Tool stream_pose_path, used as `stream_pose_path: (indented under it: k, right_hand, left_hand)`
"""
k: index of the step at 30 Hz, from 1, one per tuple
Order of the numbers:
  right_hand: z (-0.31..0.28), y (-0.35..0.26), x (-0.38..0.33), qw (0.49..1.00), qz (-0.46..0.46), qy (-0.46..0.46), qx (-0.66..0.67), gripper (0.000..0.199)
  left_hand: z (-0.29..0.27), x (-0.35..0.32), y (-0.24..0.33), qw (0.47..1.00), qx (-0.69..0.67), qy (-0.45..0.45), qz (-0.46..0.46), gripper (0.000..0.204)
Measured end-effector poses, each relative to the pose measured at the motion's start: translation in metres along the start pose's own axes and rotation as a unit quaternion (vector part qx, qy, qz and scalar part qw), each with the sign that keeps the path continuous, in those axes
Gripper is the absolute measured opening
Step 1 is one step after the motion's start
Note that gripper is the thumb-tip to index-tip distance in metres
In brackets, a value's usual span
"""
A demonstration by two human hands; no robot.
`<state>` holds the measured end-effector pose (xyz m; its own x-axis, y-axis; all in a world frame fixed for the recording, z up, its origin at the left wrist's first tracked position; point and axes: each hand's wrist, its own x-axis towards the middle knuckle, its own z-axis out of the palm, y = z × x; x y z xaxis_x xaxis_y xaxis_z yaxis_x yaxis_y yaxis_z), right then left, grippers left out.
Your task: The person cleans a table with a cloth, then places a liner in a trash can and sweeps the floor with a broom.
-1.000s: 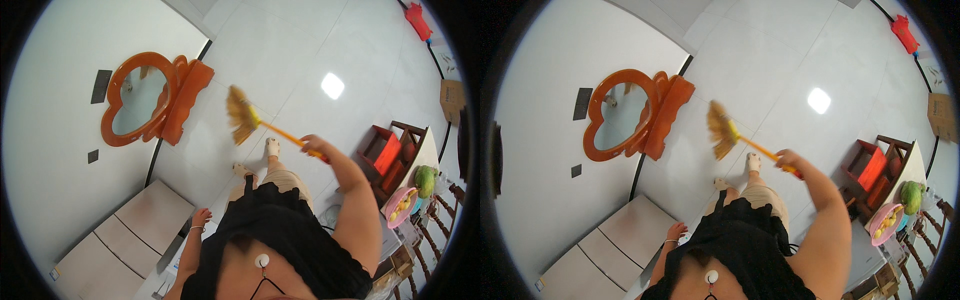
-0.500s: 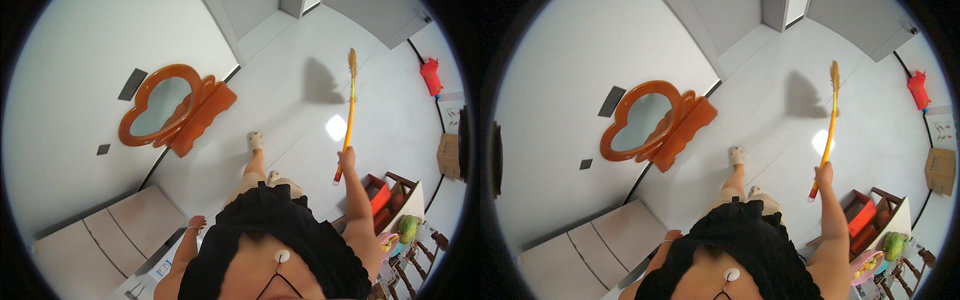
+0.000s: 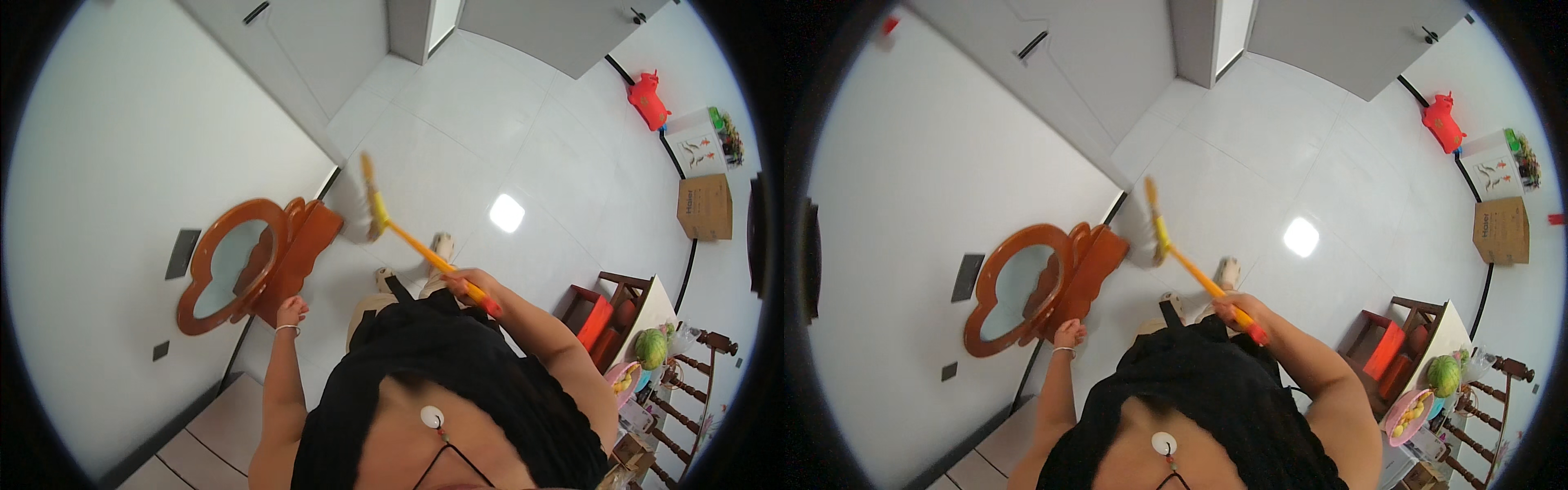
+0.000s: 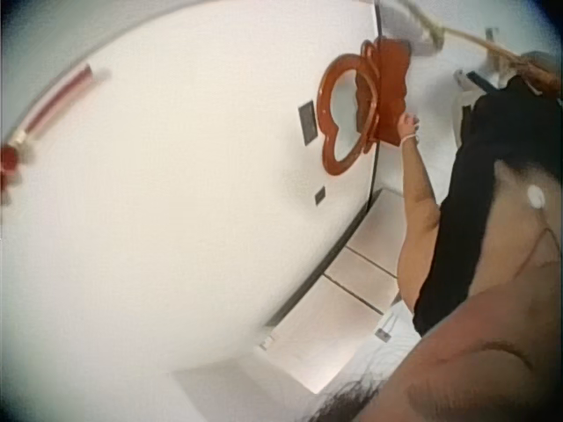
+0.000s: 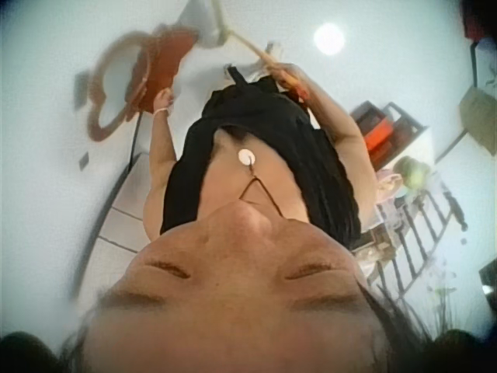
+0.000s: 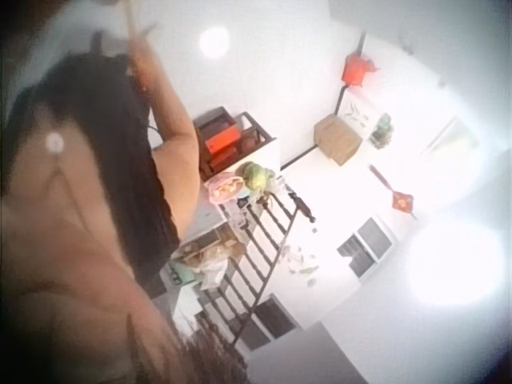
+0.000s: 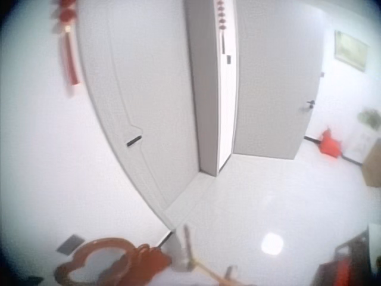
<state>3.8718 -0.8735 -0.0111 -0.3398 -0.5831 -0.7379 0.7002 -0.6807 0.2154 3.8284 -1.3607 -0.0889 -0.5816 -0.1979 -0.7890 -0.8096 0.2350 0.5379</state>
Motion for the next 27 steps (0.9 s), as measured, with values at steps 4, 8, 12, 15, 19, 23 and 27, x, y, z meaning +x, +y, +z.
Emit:
stream_pose_path:
  k: [4,8,12,15,19,23,27]
  right_hand:
    - [-0.032,-0.114,0.094,0.97,0.181,-0.102,0.123,0.011]
    - [-0.072,-0.241,0.091,0.985,0.075,-0.021,0.151,0.011]
    - [-0.137,-0.347,0.005,0.948,-0.149,-0.018,0.279,0.002]
    - [-0.15,-0.414,-0.076,0.934,-0.233,0.071,0.262,0.01]
    - [-0.156,-0.474,-0.058,0.923,-0.317,0.166,0.142,0.007]
    - [-0.025,-0.436,-0.008,0.907,-0.366,0.199,0.059,0.006]
    - [0.084,-0.391,0.003,0.955,-0.27,0.068,0.098,0.008]
  left_hand:
    - [0.039,0.015,0.068,0.998,0.041,-0.001,0.053,0.02]
    - [0.079,0.011,0.087,0.996,0.091,0.008,-0.005,0.017]
    - [0.102,-0.016,0.076,0.911,0.358,-0.201,-0.026,0.024]
    - [0.146,-0.027,0.12,0.89,0.39,-0.21,-0.105,0.029]
    - [0.159,0.008,0.156,0.961,0.226,-0.094,-0.124,0.027]
    - [0.181,0.035,0.206,0.977,0.164,-0.053,-0.129,0.027]
    - [0.173,0.097,0.2,0.963,0.164,-0.144,-0.16,0.027]
